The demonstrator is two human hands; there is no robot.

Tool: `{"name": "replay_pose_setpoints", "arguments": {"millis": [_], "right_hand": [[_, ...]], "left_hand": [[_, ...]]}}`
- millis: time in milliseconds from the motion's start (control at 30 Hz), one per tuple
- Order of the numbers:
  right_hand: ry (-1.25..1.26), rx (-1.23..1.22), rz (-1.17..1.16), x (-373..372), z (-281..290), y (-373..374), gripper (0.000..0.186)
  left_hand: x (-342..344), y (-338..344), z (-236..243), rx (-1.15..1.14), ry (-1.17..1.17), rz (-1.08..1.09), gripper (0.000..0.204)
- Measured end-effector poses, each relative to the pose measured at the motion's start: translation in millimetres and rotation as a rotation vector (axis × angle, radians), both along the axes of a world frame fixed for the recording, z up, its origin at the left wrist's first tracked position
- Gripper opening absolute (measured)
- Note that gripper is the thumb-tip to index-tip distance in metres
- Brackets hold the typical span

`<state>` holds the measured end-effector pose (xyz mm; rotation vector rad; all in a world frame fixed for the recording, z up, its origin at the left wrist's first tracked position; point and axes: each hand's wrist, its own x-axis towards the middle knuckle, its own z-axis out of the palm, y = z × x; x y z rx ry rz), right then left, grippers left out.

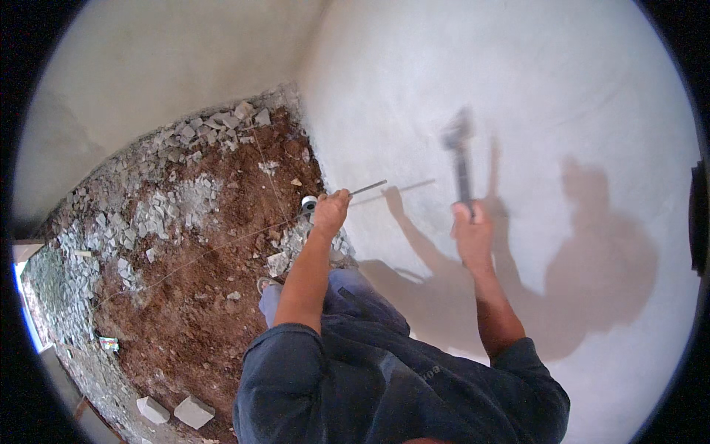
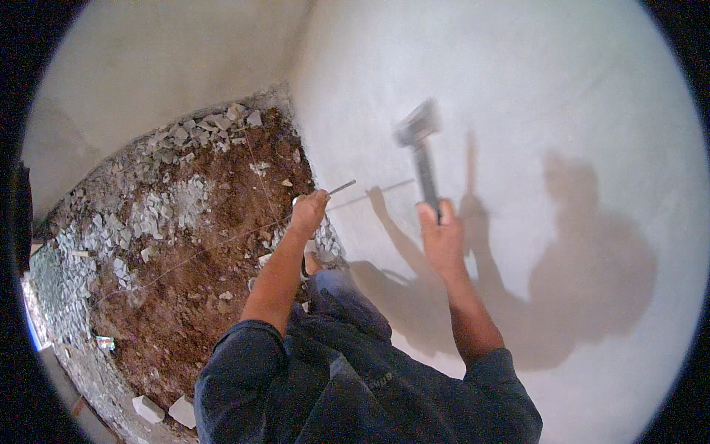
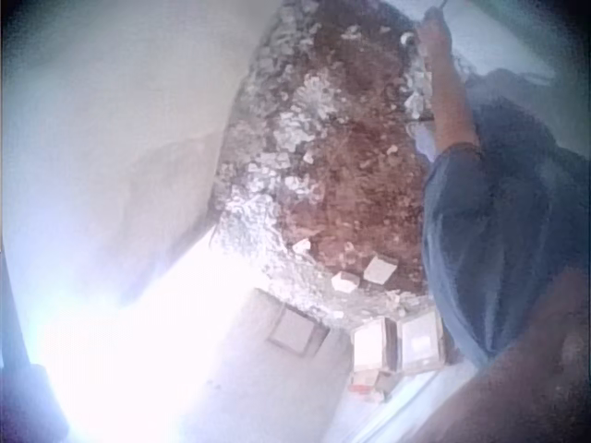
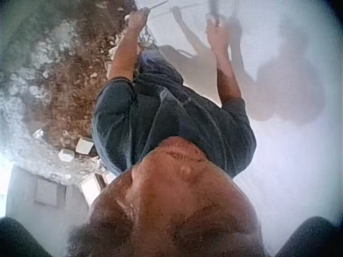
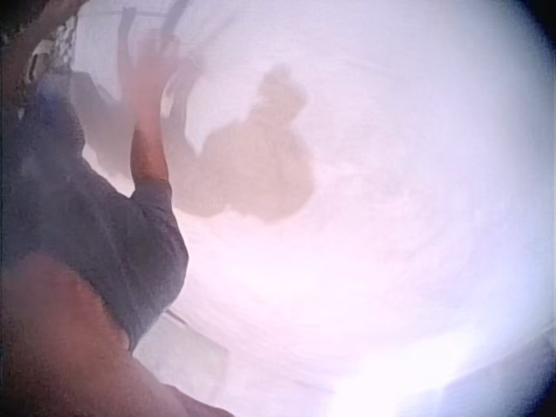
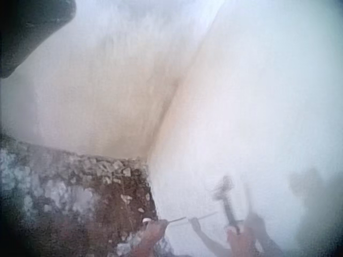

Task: The person walks through a room under renovation, uses a hammer to tap a tile, and then sets up a string line across the floor to guide tile placement. The person adjusts the string line and hammers a nail to secure it.

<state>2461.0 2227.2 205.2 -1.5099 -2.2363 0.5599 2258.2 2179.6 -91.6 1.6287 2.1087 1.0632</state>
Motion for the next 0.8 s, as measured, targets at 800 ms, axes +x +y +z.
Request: {"name": "replay_pose_setpoints", "arguments": {"millis": [800], "right_hand": [[-0.232, -0.172, 0.188, -5, -90, -45, 0.027]], "left_hand": [[11, -4, -35, -0.198, -0.007, 0.072, 0.015]]}}
